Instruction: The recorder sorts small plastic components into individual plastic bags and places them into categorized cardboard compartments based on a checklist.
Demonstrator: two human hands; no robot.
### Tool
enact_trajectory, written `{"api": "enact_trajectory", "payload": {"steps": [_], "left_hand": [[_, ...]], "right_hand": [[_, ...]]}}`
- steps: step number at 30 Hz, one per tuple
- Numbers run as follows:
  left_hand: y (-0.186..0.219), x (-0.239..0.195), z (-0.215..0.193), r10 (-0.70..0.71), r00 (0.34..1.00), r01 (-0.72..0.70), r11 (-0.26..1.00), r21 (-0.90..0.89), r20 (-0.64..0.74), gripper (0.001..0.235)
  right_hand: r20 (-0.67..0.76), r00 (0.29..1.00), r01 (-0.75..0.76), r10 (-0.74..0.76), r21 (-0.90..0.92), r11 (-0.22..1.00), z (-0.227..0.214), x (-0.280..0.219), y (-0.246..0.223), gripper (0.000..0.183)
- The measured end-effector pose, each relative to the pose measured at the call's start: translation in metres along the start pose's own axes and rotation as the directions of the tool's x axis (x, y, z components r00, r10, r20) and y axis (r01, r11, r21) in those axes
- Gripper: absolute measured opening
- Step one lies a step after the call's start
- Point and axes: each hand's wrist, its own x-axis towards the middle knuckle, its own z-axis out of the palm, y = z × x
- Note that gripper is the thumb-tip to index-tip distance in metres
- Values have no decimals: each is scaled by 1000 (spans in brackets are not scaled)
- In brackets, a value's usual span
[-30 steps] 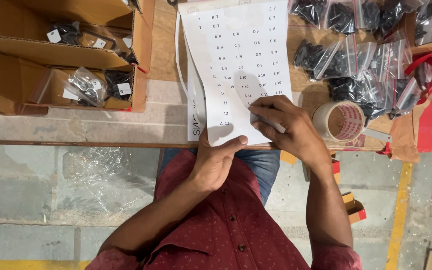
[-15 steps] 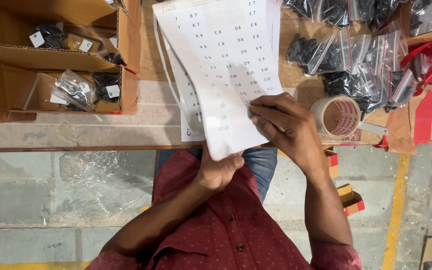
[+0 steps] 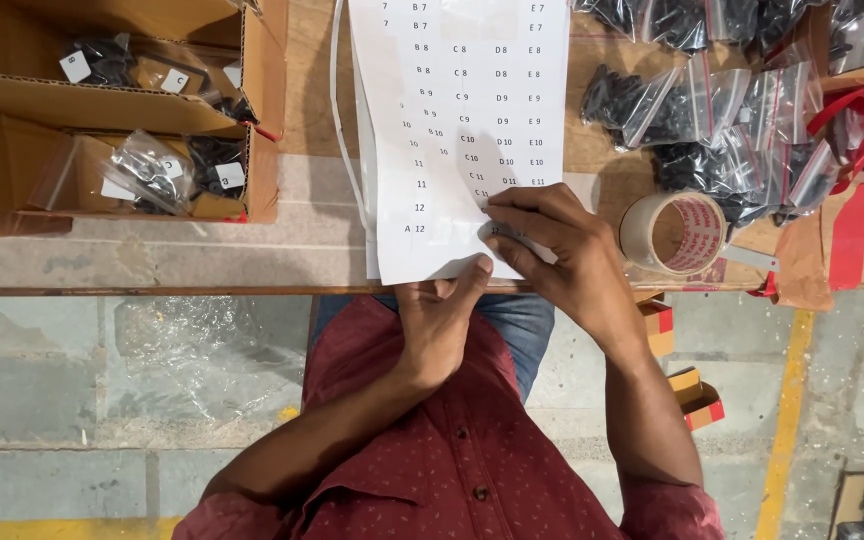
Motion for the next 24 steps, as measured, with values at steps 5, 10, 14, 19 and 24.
{"api": "enact_trajectory", "payload": {"steps": [5, 10, 14, 19, 24], "left_hand": [[6, 5, 0, 19, 1000, -19, 1000, -5, 4, 20], [4, 6, -2, 20, 1000, -21, 994, 103, 17, 23], [-3, 4, -11, -31, 999, 39, 947, 319, -30, 23], [8, 7, -7, -39, 999, 46, 908, 416, -25, 27], [-2, 6, -18, -90, 993, 113, 903, 416, -75, 30]], "right_hand": [[6, 1000, 13, -12, -57, 998, 1, 6, -5, 26], [36, 997, 75, -71, -119, 990, -1, 9, -3, 23], [91, 993, 84, -72, -137, 987, -6, 13, -2, 22], [160, 978, 156, -131, -156, 975, -8, 18, -2, 22], [166, 976, 166, -144, -127, 978, -6, 21, 5, 20]]}}
